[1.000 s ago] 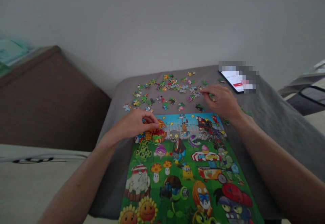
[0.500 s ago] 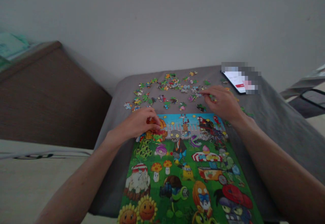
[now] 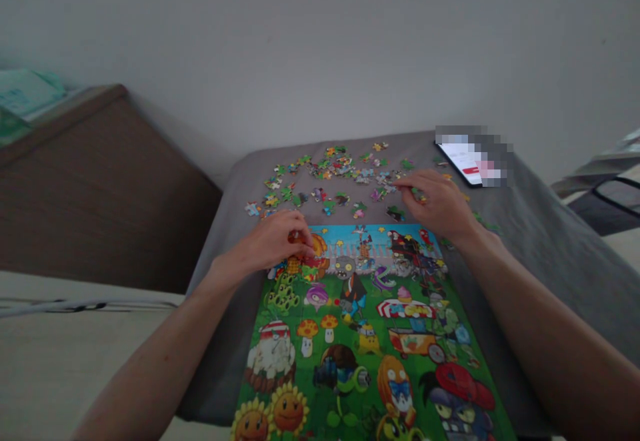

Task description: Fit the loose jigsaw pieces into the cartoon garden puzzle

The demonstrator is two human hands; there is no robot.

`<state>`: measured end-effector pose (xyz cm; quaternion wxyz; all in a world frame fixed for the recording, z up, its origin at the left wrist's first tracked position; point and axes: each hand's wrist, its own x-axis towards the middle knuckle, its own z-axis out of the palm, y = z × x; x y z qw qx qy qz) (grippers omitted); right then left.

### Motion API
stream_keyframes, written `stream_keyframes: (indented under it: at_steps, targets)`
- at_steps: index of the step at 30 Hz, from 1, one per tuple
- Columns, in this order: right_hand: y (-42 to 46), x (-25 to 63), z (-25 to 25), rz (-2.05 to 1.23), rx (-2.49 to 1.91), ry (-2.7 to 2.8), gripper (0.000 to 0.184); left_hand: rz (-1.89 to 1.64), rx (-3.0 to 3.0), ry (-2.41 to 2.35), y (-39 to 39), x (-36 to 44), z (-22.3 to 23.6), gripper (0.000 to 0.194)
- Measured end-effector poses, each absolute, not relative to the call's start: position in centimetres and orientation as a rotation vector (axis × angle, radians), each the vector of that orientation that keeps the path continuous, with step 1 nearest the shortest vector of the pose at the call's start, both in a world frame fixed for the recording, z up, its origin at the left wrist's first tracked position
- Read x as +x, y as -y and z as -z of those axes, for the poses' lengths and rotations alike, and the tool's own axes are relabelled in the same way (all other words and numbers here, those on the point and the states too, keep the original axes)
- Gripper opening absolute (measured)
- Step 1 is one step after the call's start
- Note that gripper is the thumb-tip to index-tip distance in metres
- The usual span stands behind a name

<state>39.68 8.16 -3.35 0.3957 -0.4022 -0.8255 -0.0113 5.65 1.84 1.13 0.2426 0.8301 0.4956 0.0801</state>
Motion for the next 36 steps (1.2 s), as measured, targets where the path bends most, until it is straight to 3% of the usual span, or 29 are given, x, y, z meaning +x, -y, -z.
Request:
stream_keyframes:
  at_steps: [7,15,30,36]
  targets:
    - [-8.2,39.8,3.3,-0.021,-1.062,2.113,0.026,-0.335,2.195,-1.416,-1.9,5.0,-2.2,0.018]
    - [-8.3,39.6,3.6,0.000,-1.032,2.112,0.025,-0.111,2.277,-1.274,-1.6,5.2,-1.4,0.029]
    - [-8.4,39.7,3.8,-0.032,-1.029,2.119,0.026,0.029,2.253,-1.467,-1.7,5.1,-0.4,0.040]
    - [-8.3,39.6,3.3,-0.048,-1.078,2.094,0.026,-0.064,2.250,-1.482,-2.1,4.2,0.0,0.036]
